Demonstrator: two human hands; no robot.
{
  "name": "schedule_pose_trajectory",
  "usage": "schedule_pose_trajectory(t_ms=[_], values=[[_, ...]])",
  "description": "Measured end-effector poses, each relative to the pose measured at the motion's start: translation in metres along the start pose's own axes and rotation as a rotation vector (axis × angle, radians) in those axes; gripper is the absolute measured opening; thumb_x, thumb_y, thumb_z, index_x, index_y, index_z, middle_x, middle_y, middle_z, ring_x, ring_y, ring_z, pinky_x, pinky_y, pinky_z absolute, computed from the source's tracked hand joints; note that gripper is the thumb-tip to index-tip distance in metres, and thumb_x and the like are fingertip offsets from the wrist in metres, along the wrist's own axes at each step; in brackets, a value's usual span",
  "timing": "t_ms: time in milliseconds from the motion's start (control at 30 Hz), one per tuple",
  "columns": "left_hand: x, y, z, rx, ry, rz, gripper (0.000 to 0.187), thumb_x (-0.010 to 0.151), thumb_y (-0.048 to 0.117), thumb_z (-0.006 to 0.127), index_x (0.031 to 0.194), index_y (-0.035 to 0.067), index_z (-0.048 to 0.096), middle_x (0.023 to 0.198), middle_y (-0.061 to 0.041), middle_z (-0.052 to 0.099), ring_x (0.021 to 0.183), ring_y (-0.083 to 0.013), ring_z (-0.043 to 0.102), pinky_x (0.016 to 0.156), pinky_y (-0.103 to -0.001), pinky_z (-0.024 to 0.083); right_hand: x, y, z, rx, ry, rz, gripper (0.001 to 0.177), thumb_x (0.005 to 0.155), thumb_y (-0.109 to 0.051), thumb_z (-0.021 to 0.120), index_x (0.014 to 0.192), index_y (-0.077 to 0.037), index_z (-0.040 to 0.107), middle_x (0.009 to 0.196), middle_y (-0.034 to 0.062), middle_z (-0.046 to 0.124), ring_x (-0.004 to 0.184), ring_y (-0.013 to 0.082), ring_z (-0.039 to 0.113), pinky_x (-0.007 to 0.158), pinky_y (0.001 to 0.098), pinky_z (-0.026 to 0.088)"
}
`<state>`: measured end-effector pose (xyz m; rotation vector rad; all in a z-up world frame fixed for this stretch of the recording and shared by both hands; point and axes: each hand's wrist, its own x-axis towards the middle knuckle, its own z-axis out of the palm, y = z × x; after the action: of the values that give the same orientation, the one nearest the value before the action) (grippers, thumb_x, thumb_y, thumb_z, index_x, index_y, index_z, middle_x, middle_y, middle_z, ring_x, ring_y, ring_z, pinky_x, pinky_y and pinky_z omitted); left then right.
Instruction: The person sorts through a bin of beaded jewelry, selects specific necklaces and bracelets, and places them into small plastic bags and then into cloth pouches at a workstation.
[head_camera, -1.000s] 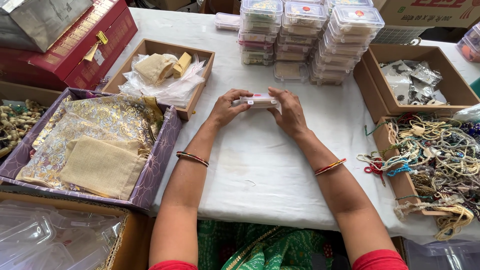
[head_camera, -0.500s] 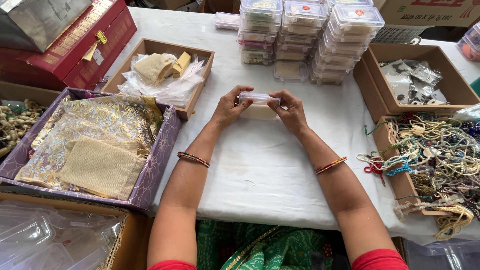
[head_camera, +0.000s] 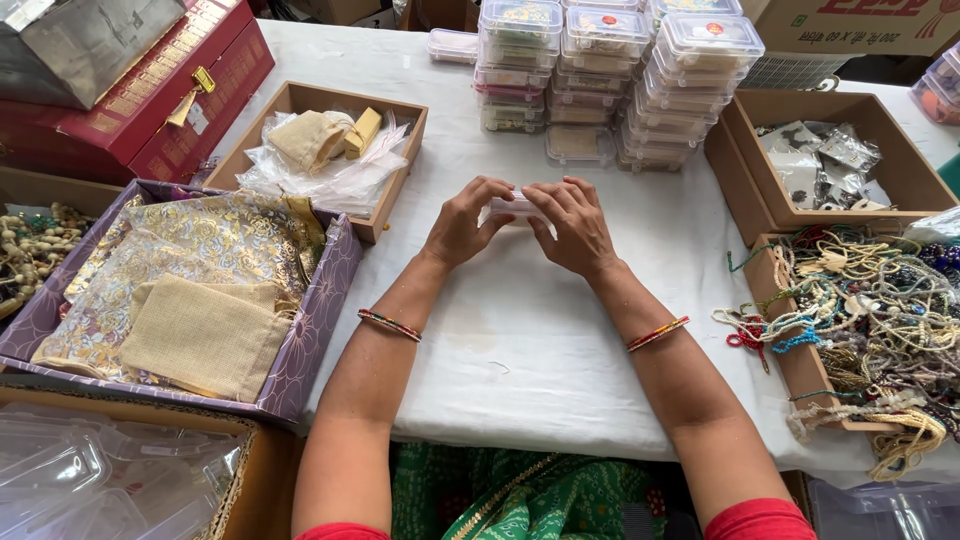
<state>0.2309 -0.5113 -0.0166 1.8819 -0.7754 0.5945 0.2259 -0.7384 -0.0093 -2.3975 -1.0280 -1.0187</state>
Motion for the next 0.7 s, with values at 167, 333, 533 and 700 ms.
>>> schedule_pose_trajectory(t_ms=[167, 333, 533, 700], values=[[-0.002, -0.004, 0.004, 0.135, -0.028, 0.140, 0.031, 0.087, 0.008, 0.083, 0.107, 0.012, 0.061, 0.123, -0.005, 0.070, 0.101, -0.0273, 0.074, 0.082, -0.035, 0.064, -0.003, 0.002, 0.003, -0.018, -0.024, 0.003, 0.055, 0.086, -0.016, 0.079, 0.138, -0.016, 0.060, 0.122, 0.0038, 0.068, 0.114, 0.0238, 0.063, 0.106, 0.0425, 0.044], [-0.001, 0.001, 0.004, 0.153, -0.021, 0.095, 0.064, 0.084, 0.017, 0.087, 0.134, 0.018, 0.047, 0.135, -0.006, 0.060, 0.123, -0.0306, 0.064, 0.102, -0.040, 0.058, -0.007, 0.007, 0.011, -0.085, 0.031, 0.018, 0.053, 0.089, -0.017, 0.079, 0.139, -0.015, 0.061, 0.125, 0.0036, 0.066, 0.117, 0.0235, 0.061, 0.105, 0.0419, 0.043], [-0.002, -0.002, 0.002, 0.380, -0.145, -0.037, 0.108, 0.069, 0.033, 0.094, 0.153, 0.023, 0.028, 0.148, -0.011, 0.040, 0.138, -0.0337, 0.042, 0.115, -0.049, 0.039, -0.009, 0.041, 0.016, -0.364, 0.150, 0.078, 0.035, 0.098, -0.014, 0.079, 0.129, -0.013, 0.063, 0.120, 0.0041, 0.062, 0.113, 0.0234, 0.057, 0.101, 0.0413, 0.042], [-0.006, -0.011, 0.013, 0.516, -0.381, -0.188, 0.079, 0.081, 0.036, 0.086, 0.147, 0.024, 0.044, 0.152, -0.011, 0.039, 0.139, -0.0322, 0.041, 0.110, -0.048, 0.038, -0.003, 0.055, 0.011, -0.480, 0.180, 0.165, 0.029, 0.094, -0.009, 0.077, 0.120, -0.013, 0.066, 0.118, 0.0037, 0.062, 0.113, 0.0246, 0.060, 0.098, 0.0411, 0.046]])
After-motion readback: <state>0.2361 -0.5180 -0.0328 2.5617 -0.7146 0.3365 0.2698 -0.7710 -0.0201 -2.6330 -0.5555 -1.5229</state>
